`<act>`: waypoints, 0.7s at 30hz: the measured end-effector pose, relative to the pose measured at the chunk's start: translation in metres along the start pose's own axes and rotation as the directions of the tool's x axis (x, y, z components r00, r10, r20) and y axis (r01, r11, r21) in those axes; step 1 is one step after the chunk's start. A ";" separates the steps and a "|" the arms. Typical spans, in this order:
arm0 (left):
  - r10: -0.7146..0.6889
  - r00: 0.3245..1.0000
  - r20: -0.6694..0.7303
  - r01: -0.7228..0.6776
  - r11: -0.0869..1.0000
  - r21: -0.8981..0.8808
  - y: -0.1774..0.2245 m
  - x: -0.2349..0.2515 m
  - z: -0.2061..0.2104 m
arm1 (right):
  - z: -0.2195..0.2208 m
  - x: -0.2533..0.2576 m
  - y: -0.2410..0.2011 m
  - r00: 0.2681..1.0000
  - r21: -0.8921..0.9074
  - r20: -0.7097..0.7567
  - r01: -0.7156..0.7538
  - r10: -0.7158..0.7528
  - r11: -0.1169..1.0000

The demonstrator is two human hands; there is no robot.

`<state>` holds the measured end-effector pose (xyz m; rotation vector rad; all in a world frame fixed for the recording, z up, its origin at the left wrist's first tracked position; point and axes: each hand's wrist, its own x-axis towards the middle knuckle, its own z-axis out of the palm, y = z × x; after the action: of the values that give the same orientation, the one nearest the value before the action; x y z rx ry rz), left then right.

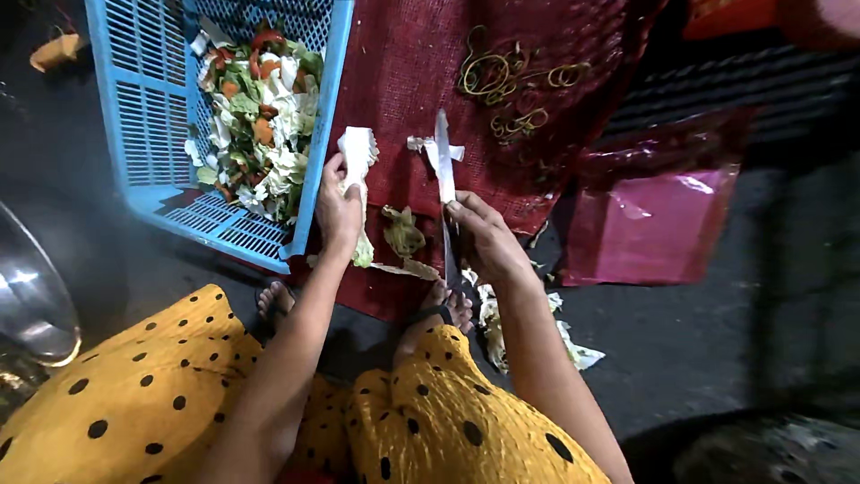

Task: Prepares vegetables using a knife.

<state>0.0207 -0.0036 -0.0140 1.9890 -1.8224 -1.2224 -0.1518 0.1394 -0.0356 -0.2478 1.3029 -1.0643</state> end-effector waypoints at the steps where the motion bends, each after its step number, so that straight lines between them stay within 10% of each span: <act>1: 0.029 0.999 0.028 -0.029 0.999 -0.013 0.000 -0.002 0.000 | 0.001 -0.002 0.000 0.999 0.101 0.037 0.005 -0.008 0.995; 5: 0.187 0.946 0.265 -0.198 0.980 0.014 0.003 -0.002 0.000 | 0.004 -0.013 -0.009 0.985 0.233 0.131 0.082 -0.114 0.969; 7: 0.207 0.889 0.409 -0.274 0.956 0.110 0.010 0.007 -0.004 | 0.003 -0.020 -0.017 0.989 -0.036 0.071 0.129 -0.127 0.991; 12: 0.211 0.831 0.515 -0.399 0.871 0.286 0.019 0.043 0.000 | 0.003 -0.023 -0.005 0.921 -0.922 -0.090 0.066 -0.378 0.381; 15: 0.207 0.830 0.518 -0.443 0.810 0.386 0.024 0.054 0.006 | 0.005 -0.020 0.009 0.883 -0.986 -0.006 0.073 -0.469 0.148; 21: 0.158 0.851 0.501 -0.424 0.769 0.477 0.033 0.057 0.008 | 0.017 -0.006 0.023 0.892 -0.996 0.056 0.079 -0.449 0.031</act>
<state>-0.0142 -0.0594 -0.0239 1.6118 -2.9044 -1.1694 -0.1254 0.1499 -0.0419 -1.5519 2.1849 -0.2328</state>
